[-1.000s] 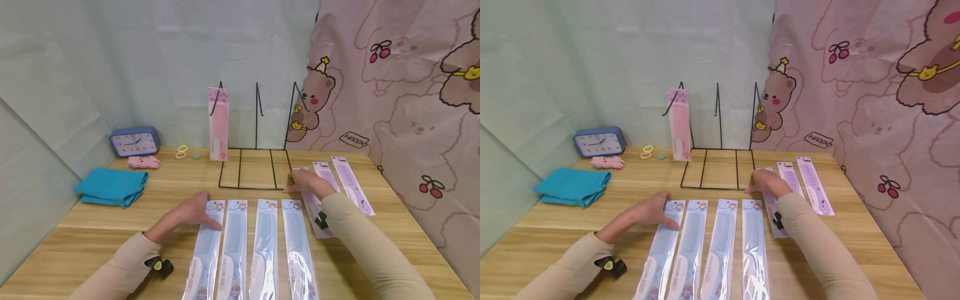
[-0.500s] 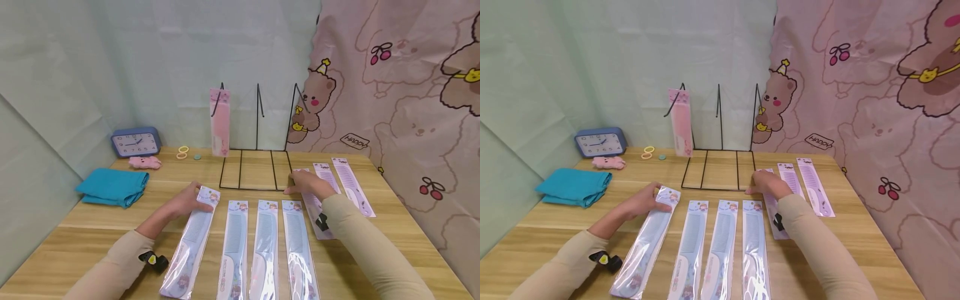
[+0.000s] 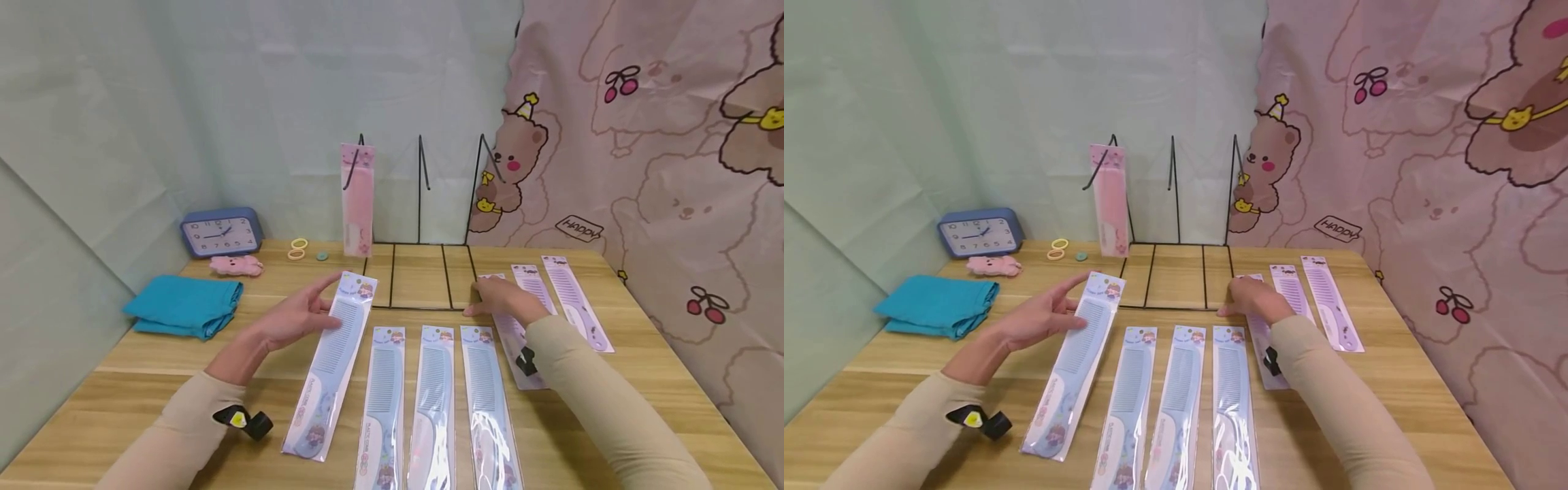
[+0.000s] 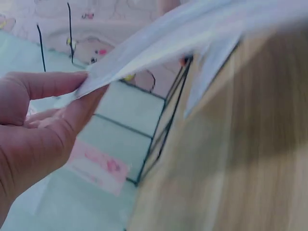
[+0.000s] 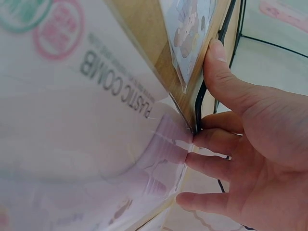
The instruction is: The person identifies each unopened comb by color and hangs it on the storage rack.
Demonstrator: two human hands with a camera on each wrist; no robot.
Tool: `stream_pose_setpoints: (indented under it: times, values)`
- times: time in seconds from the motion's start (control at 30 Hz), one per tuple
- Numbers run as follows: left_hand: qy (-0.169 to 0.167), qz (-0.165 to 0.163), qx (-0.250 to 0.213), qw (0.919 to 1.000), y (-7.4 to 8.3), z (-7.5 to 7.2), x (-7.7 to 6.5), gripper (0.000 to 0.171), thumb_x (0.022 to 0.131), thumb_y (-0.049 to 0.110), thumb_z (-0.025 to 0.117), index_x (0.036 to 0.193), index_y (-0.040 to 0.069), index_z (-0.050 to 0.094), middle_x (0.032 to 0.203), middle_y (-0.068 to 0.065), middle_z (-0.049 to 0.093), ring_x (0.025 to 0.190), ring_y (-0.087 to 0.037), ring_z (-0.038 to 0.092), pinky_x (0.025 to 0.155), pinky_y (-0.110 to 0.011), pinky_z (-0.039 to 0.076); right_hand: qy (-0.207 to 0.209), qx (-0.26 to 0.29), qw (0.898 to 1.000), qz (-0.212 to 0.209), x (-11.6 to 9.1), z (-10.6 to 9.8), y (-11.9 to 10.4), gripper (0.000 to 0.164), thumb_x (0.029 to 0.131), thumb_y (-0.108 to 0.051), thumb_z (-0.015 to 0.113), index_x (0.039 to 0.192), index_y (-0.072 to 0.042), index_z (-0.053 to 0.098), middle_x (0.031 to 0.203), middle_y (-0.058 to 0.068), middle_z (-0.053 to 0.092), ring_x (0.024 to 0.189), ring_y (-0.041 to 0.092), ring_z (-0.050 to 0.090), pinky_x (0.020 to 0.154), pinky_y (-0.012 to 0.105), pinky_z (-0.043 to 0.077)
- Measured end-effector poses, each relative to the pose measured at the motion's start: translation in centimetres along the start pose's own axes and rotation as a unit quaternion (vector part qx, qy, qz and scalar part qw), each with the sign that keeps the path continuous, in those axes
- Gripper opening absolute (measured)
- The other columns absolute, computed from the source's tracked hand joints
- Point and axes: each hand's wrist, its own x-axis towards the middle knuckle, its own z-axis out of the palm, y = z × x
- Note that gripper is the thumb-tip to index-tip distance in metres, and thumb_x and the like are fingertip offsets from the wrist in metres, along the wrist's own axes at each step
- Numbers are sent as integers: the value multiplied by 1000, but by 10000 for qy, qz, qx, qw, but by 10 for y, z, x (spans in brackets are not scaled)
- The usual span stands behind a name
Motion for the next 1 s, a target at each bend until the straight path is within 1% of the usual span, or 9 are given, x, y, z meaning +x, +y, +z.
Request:
stream_pose_setpoints:
  times: [0.1,0.2,0.3,0.43,0.53,0.67,0.73,0.8,1.0]
  values:
    - [-94,379,-179,9991,9,11,0,95,93,-8,61,163,24,5,118,-26,67,107,-33,67,94,-42,54,-11,2,10000,-4,0,1,0,77,92,-43,71,143,9,46,144,30,47,135,46,41,113,55,33]
    - [-197,640,-398,9970,17,20,1,94,93,-10,61,163,24,7,113,-23,70,102,-31,70,90,-44,56,-11,-31,10000,-20,0,1,0,77,91,-44,71,143,8,47,143,30,48,134,46,42,112,55,34]
    - [-209,837,-385,9955,28,29,1,94,93,-9,62,163,23,8,116,-19,71,102,-29,70,86,-44,58,-25,-51,10000,-55,1,1,0,76,91,-44,71,141,8,48,141,29,50,133,46,44,112,55,35]
    - [-53,1259,-248,9917,48,45,7,91,91,-13,61,162,17,12,124,-23,65,106,-29,69,85,-44,58,-9,-37,10000,-88,1,0,0,75,90,-45,71,139,8,50,137,29,53,129,46,47,110,55,37]
    - [324,1518,-370,9872,64,57,19,85,90,-16,59,160,13,21,126,-24,63,103,-26,70,82,-42,59,-20,-4,10000,-87,1,0,0,75,91,-45,71,139,8,50,137,29,53,129,46,47,109,55,38]
    - [847,1694,-813,9785,81,67,39,76,90,-16,60,157,10,34,120,-15,70,99,-22,71,80,-38,60,-57,15,10000,-80,-1,-1,2,73,92,-45,70,139,7,51,137,28,53,129,45,47,109,55,38]
    - [946,1781,-993,9744,88,70,50,74,90,-17,61,155,10,39,115,-12,72,98,-23,71,80,-38,60,-26,11,9999,-108,-2,-2,2,72,92,-45,70,138,7,51,135,28,55,128,45,48,109,55,39]
    - [982,1811,-1063,9728,93,73,60,73,89,-17,62,153,10,41,112,-11,73,96,-23,71,80,-39,60,17,3,9999,-113,-2,-2,2,72,91,-45,70,137,7,52,134,28,55,127,45,49,108,55,39]
    - [1016,1730,-991,9747,97,77,82,69,92,-12,63,152,13,44,126,-19,66,100,-25,70,85,-40,59,6,-48,9999,-114,0,-1,1,73,91,-45,70,138,7,51,136,27,55,128,44,49,109,54,38]
